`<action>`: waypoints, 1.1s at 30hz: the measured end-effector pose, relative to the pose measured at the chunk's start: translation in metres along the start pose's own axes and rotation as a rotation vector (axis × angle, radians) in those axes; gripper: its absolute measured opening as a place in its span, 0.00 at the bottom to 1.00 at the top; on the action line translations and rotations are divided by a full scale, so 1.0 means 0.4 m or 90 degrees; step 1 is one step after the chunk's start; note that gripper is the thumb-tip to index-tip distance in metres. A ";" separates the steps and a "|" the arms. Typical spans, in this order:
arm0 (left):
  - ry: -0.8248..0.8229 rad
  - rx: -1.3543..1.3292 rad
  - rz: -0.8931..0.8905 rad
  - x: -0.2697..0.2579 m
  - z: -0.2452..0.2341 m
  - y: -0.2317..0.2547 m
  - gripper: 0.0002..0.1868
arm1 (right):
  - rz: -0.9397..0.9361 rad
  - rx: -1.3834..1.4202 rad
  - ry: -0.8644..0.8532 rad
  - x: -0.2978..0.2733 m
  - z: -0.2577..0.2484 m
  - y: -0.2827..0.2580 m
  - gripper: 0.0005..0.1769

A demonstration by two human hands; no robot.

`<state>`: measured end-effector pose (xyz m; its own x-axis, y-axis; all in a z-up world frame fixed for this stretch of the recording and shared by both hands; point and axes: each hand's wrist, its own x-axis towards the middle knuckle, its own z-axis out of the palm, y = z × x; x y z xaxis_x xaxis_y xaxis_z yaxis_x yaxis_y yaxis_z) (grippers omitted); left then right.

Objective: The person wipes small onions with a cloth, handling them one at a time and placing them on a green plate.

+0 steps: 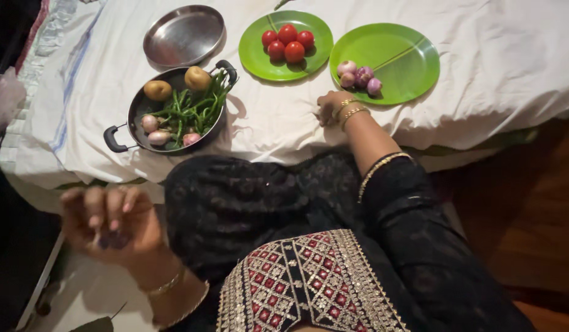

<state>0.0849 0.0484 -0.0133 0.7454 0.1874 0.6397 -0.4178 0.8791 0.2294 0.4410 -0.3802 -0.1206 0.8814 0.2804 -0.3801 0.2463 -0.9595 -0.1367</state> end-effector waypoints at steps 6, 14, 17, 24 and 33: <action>0.081 -0.138 -0.048 0.160 -0.050 -0.165 0.17 | -0.020 0.041 -0.009 0.017 -0.007 0.002 0.30; 0.173 -0.238 -0.193 0.197 -0.212 -0.333 0.13 | -0.054 -0.031 0.168 -0.087 -0.004 -0.056 0.22; 0.201 -0.249 -0.163 0.214 -0.279 -0.331 0.12 | -0.071 -0.025 0.170 -0.117 -0.026 -0.089 0.26; 0.196 -0.240 -0.131 0.309 -0.374 -0.325 0.10 | -0.210 0.222 0.419 -0.108 -0.059 -0.049 0.27; 0.226 -0.248 -0.092 0.447 -0.472 -0.402 0.11 | -0.337 0.833 0.801 -0.248 -0.157 0.197 0.12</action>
<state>0.3833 0.0232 -0.0743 0.9387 0.1290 0.3197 -0.1243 0.9916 -0.0351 0.3984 -0.4854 -0.0362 0.7181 -0.2622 0.6447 0.6677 -0.0013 -0.7444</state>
